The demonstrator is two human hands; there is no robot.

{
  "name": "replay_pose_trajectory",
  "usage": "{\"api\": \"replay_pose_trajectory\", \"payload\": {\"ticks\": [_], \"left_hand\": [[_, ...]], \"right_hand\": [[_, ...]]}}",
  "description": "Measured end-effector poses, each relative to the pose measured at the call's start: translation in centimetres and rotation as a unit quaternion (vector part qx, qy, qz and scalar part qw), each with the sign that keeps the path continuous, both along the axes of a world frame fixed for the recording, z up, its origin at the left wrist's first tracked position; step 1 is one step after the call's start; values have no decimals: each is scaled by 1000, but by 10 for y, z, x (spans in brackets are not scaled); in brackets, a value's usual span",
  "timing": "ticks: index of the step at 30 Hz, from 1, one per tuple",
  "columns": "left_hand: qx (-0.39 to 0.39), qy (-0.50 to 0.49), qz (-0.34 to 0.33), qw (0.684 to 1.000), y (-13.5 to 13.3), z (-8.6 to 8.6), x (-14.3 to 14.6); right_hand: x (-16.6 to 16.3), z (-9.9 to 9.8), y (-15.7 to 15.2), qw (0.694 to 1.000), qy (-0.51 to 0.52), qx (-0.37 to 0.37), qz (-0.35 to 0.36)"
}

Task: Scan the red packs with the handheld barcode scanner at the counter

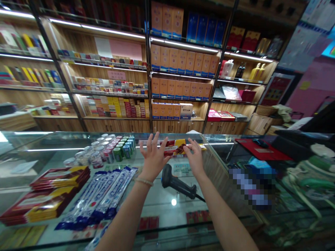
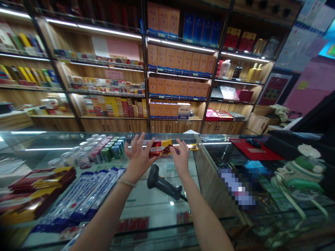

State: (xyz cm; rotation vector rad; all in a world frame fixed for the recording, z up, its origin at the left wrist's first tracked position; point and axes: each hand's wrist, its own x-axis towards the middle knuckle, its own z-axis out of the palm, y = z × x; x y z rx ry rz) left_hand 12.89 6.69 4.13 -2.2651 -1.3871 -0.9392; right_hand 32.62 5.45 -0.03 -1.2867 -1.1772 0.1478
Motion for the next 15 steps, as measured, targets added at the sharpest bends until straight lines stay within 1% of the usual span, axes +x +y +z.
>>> {"api": "replay_pose_trajectory", "payload": {"ticks": [4, 9, 11, 15], "left_hand": [[-11, 10, 7, 1000, -2, 2, 1], [2, -10, 8, 1000, 0, 1, -1], [5, -24, 5, 1000, 2, -1, -1], [17, -44, 9, 999, 6, -5, -1]], "right_hand": [[-5, 2, -3, 1000, -6, -3, 1], [-13, 13, -14, 999, -43, 17, 1], [-17, 17, -19, 998, -48, 27, 27], [-23, 21, -27, 992, -29, 33, 118]]}}
